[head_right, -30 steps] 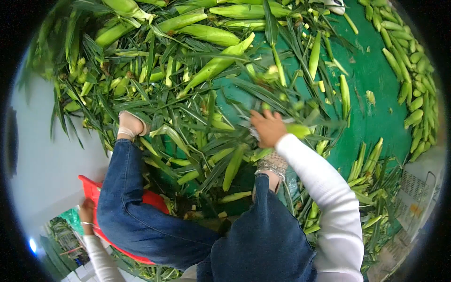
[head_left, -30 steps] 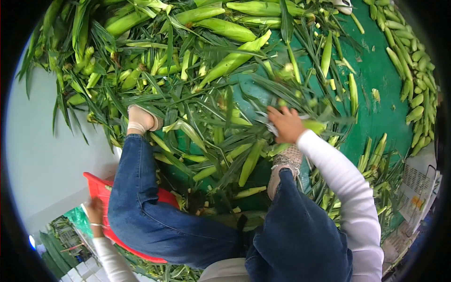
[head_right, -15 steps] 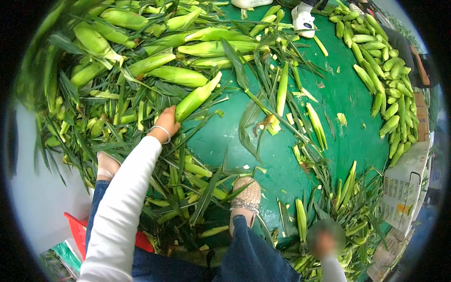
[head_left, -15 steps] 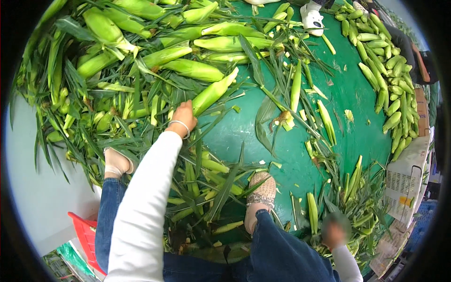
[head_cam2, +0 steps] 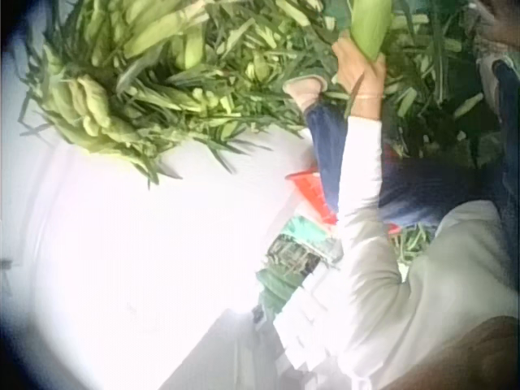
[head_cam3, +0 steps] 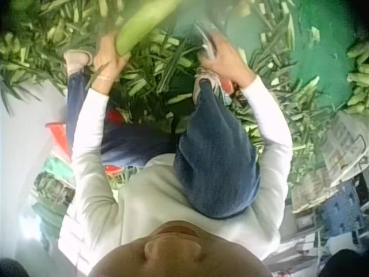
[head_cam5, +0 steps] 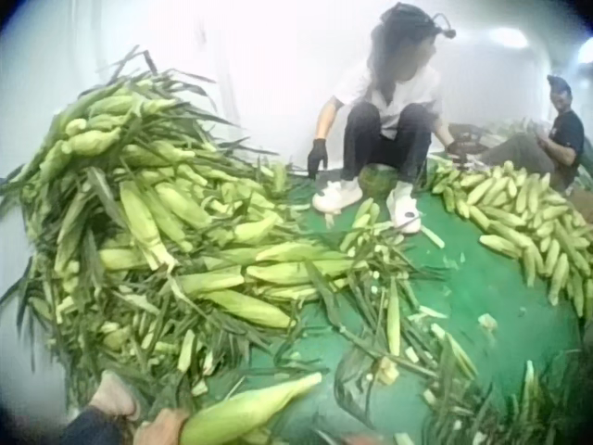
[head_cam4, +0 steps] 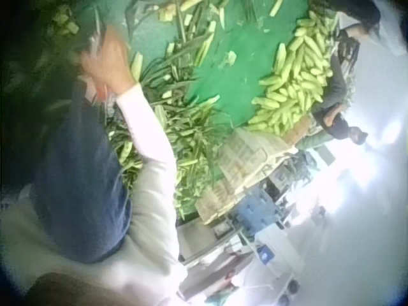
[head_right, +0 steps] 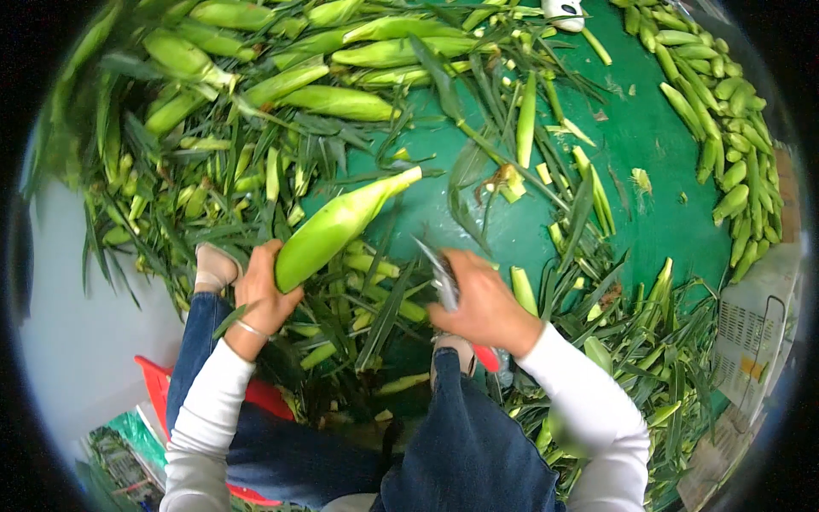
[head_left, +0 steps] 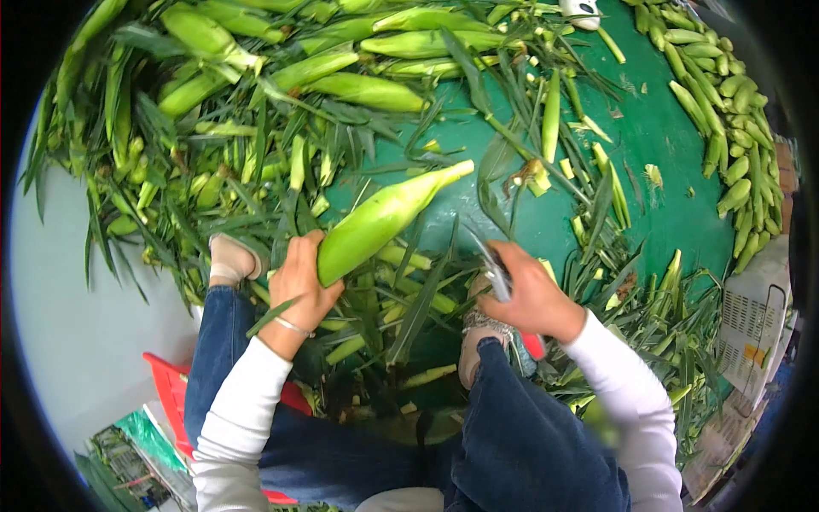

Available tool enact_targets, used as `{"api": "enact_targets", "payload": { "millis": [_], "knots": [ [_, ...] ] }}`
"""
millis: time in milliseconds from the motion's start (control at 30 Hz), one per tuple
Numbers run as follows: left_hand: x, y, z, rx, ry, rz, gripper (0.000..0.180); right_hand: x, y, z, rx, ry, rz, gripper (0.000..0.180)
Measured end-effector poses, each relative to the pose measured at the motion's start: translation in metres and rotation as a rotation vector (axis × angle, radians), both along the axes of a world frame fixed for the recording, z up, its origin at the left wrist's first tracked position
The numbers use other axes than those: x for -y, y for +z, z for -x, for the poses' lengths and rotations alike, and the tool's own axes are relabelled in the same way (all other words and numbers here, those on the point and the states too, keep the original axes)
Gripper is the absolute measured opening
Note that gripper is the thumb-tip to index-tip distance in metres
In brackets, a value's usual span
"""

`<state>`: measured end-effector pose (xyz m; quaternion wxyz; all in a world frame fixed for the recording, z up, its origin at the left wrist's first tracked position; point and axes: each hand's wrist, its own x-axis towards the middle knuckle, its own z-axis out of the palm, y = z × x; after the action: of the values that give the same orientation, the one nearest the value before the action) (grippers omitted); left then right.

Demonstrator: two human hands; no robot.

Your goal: The person uses a pair of clippers to trim the stalks from corn cobs and peels the green husks by hand before placing the trimmed corn into a red plastic container.

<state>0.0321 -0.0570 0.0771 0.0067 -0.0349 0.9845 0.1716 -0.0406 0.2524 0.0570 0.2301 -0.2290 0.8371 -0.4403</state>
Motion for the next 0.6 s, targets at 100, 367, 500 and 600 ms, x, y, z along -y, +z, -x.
{"api": "enact_targets", "payload": {
  "millis": [100,367,500,600],
  "knots": [
    [0.001,0.023,-0.033,0.006,0.054,0.060,0.064,0.028,-0.007,0.007,0.465,0.058,0.116,0.067],
    [-0.010,0.030,-0.066,0.170,0.067,0.062,0.065,0.051,-0.031,-0.009,0.376,0.162,0.161,0.041],
    [-0.009,0.022,-0.069,0.153,0.092,-0.010,0.063,0.046,-0.027,-0.015,0.354,0.148,0.056,0.034],
    [-0.008,0.018,-0.071,0.088,0.150,-0.201,0.062,0.048,-0.036,-0.017,0.609,-0.047,0.213,0.031]
  ]
}}
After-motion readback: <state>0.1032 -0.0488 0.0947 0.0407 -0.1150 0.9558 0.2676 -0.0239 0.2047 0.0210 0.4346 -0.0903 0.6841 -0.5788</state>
